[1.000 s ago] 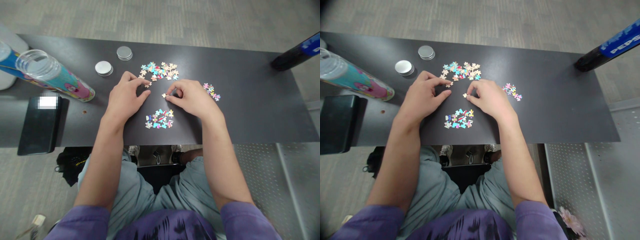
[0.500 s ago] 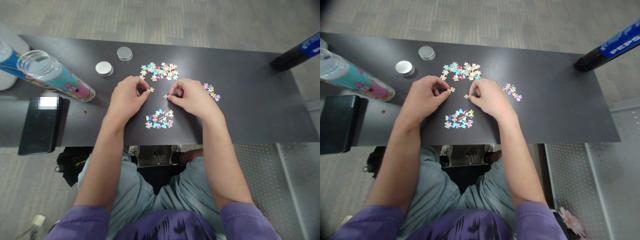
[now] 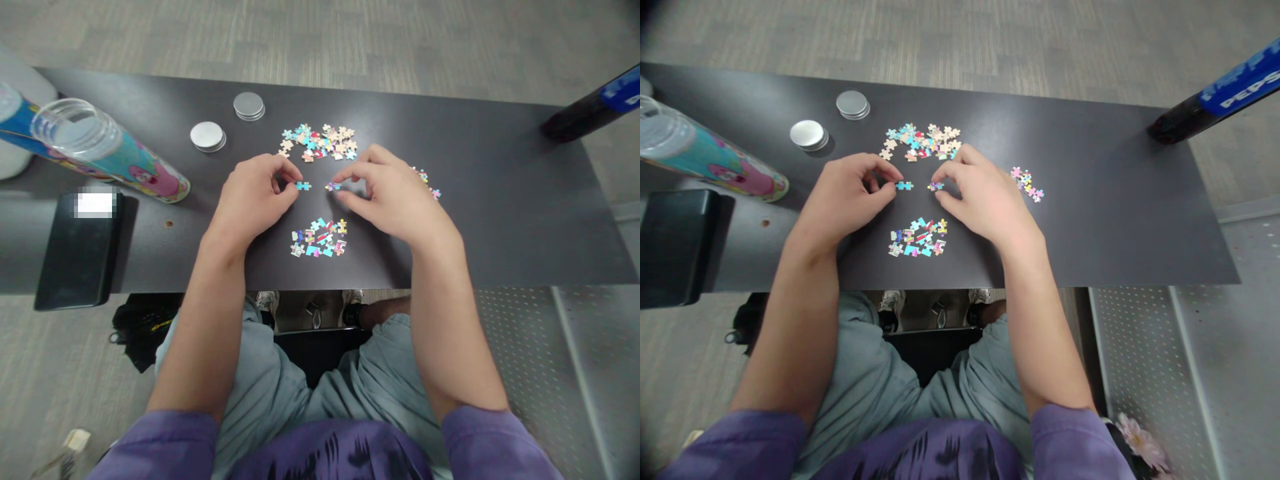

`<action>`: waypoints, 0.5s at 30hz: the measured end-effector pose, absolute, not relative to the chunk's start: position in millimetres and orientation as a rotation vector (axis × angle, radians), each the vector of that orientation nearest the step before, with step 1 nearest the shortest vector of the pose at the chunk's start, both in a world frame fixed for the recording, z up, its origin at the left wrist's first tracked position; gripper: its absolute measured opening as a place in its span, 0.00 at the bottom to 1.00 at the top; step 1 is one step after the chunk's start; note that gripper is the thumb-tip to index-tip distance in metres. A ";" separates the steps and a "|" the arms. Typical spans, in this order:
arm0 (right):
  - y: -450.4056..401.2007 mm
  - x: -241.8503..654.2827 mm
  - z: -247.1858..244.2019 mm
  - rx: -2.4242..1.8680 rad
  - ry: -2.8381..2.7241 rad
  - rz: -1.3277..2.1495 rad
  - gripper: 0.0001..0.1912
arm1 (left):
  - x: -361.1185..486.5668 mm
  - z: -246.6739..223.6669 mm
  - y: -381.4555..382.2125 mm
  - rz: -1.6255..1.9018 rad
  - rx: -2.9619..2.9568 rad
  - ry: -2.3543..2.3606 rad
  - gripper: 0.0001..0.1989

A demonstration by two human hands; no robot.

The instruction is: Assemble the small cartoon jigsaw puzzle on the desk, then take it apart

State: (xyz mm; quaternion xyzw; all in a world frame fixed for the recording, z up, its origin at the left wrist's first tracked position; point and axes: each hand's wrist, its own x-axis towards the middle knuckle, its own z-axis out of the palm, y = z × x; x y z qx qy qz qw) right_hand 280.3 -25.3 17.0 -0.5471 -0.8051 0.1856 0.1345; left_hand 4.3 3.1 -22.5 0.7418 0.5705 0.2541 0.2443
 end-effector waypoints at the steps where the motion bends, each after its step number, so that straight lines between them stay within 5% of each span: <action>1: -30.8 274.8 19.2 -1.593 -2.359 0.503 0.18 | 4.6 -23.3 3.1 0.704 2.002 1.558 0.12; 6: -60.0 240.7 22.2 -1.614 -2.485 0.340 0.22 | 6.0 -24.6 2.3 0.766 1.939 1.494 0.11; 15: -79.3 199.7 -5.6 -1.664 -2.360 0.325 0.50 | 4.1 -20.5 4.3 0.821 1.961 1.611 0.13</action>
